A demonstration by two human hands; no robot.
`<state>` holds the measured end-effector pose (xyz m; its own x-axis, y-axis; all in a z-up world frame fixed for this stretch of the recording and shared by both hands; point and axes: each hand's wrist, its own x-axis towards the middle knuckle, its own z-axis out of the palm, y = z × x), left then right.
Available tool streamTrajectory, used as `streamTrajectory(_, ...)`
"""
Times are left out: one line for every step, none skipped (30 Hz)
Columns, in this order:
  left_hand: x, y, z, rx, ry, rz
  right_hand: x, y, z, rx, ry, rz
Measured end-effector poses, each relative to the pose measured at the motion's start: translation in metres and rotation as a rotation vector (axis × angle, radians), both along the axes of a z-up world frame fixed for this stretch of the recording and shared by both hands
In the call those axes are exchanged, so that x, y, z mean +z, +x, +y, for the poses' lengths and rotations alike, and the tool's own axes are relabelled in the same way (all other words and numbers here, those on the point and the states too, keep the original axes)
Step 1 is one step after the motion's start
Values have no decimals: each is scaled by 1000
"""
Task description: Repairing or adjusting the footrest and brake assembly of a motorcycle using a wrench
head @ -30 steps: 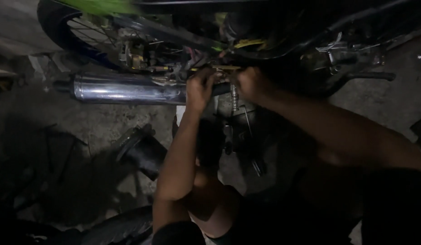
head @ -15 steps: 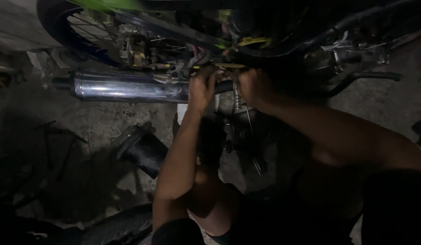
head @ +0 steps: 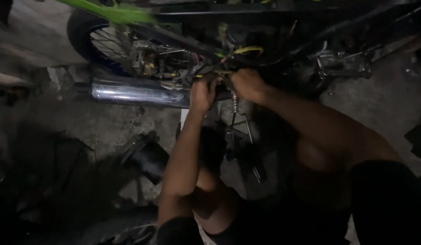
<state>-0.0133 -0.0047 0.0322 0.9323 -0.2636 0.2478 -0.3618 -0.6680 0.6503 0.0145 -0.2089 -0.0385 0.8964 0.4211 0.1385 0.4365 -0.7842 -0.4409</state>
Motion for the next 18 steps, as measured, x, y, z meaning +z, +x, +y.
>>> streamTrajectory(10,-5,-2,26,20,57,28,-5,-3,36,141,173)
streamTrajectory(19,-12,-5,54,36,115,56,-10,-6,75,277,348)
streamTrajectory(23,-12,-4,64,28,106,48,-2,-9,85,268,341)
streamTrajectory(25,-13,-5,60,27,115,39,5,-12,141,185,344)
streamTrajectory(27,-14,-5,57,26,125,30,13,-15,195,102,346)
streamTrajectory(23,-10,-4,65,15,122,50,5,-13,202,91,345)
streamTrajectory(18,-7,-3,107,31,134,69,-2,-10,190,85,306)
streamTrajectory(12,-3,-2,147,48,148,87,-10,-8,176,82,270)
streamTrajectory(8,-1,0,153,39,149,83,-10,-13,181,74,271)
streamTrajectory(3,1,2,148,0,151,79,-9,-18,165,181,236)
streamTrajectory(-2,3,5,144,-40,152,74,-9,-23,149,287,202)
streamTrajectory(-2,1,6,149,-47,155,74,-8,-26,153,280,205)
streamTrajectory(-2,-1,7,131,-25,183,75,-8,-29,166,389,170)
streamTrajectory(-3,-3,8,112,-1,210,75,-7,-32,178,499,135)
streamTrajectory(0,-6,8,117,-7,213,91,-13,-30,182,494,139)
streamTrajectory(3,-9,9,77,45,259,108,-18,-27,150,501,110)
streamTrajectory(5,-12,9,36,96,306,124,-23,-24,118,507,80)
streamTrajectory(3,-14,11,39,91,311,99,-12,-34,120,503,87)
